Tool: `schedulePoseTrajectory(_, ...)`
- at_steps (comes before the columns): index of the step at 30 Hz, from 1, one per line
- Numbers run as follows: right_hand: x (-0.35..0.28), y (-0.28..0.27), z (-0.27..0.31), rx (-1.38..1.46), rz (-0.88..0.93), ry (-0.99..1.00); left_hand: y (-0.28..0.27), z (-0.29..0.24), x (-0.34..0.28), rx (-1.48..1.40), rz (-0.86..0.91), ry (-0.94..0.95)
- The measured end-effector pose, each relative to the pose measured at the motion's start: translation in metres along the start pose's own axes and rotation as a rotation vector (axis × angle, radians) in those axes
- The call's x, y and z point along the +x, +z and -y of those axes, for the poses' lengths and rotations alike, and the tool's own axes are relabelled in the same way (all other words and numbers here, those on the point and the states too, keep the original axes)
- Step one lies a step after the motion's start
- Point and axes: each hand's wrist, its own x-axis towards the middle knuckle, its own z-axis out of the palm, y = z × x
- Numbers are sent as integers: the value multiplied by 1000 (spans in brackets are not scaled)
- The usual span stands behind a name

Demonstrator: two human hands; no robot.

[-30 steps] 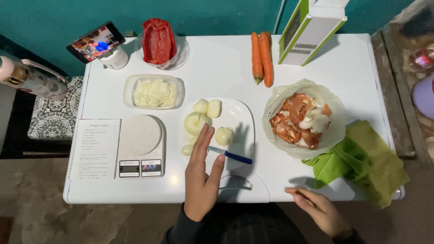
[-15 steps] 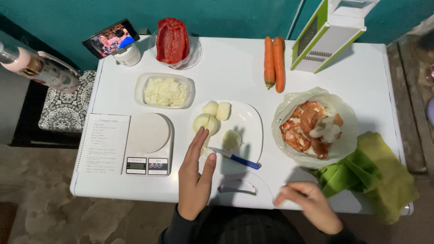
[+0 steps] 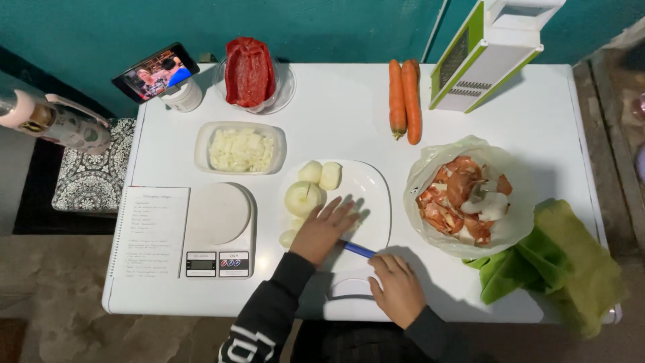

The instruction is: Chopping onions on a white surface using a knife.

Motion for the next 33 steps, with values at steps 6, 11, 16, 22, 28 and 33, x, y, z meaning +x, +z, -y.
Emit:
schedulePoseTrajectory(6,33,36,-2,-99,-143,-112,55,46,30,135,253,299)
schedulePoseTrajectory(11,31,50,-14,-150,-121,-91,63,54,40,134,412,290)
schedulePoseTrajectory(16,22,44,-18,-230,-189,-101,64,45,39,147,283,149)
schedulePoseTrajectory(22,-9,28,-32,-94,-137,152,50,23,34,101,206,-48)
schedulePoseTrajectory(28,-33,-2,-27,2,-146,495,50,28,31,45,100,20)
schedulePoseTrajectory(33,-19,8,-22,162,-180,484,72,25,19,-32,142,-115)
